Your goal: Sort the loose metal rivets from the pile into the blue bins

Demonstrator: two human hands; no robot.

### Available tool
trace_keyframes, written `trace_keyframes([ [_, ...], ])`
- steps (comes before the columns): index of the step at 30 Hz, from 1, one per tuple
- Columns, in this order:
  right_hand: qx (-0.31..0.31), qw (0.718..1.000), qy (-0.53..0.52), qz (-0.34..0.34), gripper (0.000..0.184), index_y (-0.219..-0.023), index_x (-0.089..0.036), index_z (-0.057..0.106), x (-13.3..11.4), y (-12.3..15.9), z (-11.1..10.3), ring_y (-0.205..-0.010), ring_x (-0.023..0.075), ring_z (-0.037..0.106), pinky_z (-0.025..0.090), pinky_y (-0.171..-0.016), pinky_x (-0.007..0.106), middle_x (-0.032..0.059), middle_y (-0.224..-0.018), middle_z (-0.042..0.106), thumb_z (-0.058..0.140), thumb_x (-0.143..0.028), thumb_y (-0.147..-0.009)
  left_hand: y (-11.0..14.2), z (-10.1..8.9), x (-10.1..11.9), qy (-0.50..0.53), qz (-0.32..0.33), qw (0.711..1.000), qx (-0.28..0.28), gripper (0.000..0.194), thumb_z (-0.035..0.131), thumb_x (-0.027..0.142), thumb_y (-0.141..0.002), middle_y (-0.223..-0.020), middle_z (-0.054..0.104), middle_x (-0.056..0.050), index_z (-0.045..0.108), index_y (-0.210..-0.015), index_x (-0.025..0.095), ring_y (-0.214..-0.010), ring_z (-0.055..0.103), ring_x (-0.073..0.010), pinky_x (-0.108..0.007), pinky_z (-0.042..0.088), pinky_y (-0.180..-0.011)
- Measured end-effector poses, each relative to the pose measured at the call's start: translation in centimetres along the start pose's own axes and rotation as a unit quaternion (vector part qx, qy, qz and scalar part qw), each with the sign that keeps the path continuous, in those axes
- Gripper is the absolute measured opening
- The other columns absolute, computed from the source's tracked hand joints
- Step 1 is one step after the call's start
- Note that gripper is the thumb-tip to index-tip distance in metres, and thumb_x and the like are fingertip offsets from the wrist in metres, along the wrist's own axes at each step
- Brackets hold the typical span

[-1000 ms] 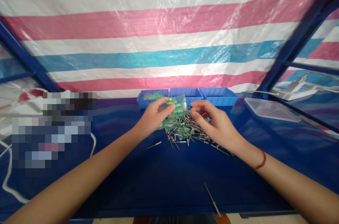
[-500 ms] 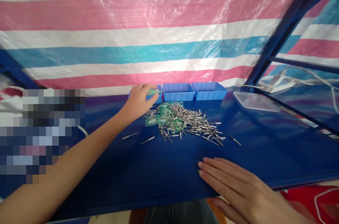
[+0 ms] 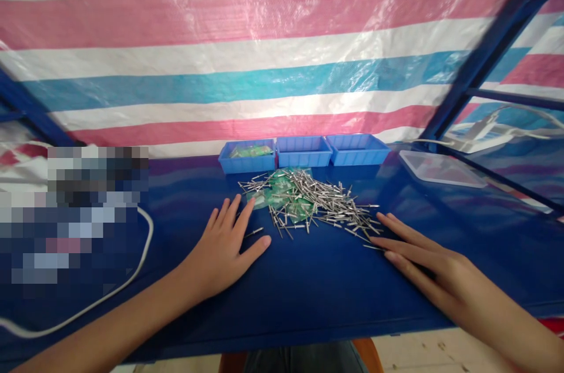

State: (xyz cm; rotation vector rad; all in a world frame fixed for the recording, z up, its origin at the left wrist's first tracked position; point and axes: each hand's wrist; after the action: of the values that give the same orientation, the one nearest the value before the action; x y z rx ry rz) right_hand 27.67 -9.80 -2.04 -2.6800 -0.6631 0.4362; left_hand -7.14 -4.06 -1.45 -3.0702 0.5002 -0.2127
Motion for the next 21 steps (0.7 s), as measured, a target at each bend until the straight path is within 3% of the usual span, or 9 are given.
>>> trace_keyframes([
  [3,-0.045,0.998,-0.05,-0.008,0.03,-0.112,-0.024,0.063,-0.4,-2.3,0.7,-0.124,0.0273,0.047,0.044,-0.1,0.045,0.0064,-0.138,0.048,0.042,-0.028,-0.092,-0.7,-0.1,1.1,0.028,0.02,0.999,0.006,0.073,0.029,0.059,-0.089,-0.153,0.015,-0.015,0.017,-0.147,0.016,-0.141,0.01,-0.0316,-0.054,0.017,-0.112],
  [6,-0.048,0.995,-0.088,-0.005,0.024,-0.105,-0.022,0.059,-1.1,-4.3,1.5,-0.126,0.0238,0.046,0.043,-0.102,0.041,0.0085,-0.14,0.046,0.039,-0.024,-0.092,-0.8,-0.3,1.7,0.068,0.035,0.997,0.031,0.069,0.032,0.053,-0.091,-0.152,0.022,-0.014,0.019,-0.146,0.014,-0.141,0.015,-0.0288,-0.051,0.018,-0.113],
  [12,0.03,0.994,-0.105,-0.006,0.012,-0.091,-0.021,0.051,-2.3,-6.8,2.4,-0.119,0.0248,0.052,0.047,-0.093,0.043,0.0136,-0.125,0.055,0.043,-0.015,-0.083,-2.1,-0.7,1.2,0.14,0.051,0.979,0.14,0.041,0.037,0.03,-0.091,-0.134,0.048,-0.011,0.049,-0.128,0.015,-0.125,0.044,-0.023,-0.041,0.034,-0.107],
  [15,0.084,0.991,-0.1,-0.024,0.012,-0.088,-0.021,0.052,-3.1,-8.0,2.5,-0.116,0.0264,0.051,0.042,-0.095,0.047,0.012,-0.116,0.059,0.048,-0.014,-0.079,-3.3,-0.7,0.7,0.11,0.068,0.982,0.138,0.033,0.047,0.025,-0.085,-0.122,0.057,-0.01,0.059,-0.115,0.016,-0.113,0.052,-0.0256,-0.043,0.041,-0.099],
  [21,0.126,0.978,-0.148,-0.07,0.018,-0.091,-0.02,0.055,-5.7,-12.2,3.5,-0.108,0.0246,0.054,0.042,-0.093,0.044,0.0099,-0.107,0.061,0.051,-0.01,-0.076,-4.2,-2.2,0.3,0.155,0.097,0.968,0.171,0.027,0.042,0.027,-0.09,-0.103,0.066,-0.006,0.065,-0.102,0.019,-0.098,0.06,-0.0209,-0.035,0.045,-0.091],
])
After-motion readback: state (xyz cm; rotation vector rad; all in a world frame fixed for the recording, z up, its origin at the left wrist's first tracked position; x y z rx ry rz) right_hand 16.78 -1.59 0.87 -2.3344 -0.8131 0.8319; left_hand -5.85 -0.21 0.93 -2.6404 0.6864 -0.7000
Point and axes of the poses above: each hand's wrist, its own y-axis away from the middle knuckle, its own z-axis out of the palm, x = y × z
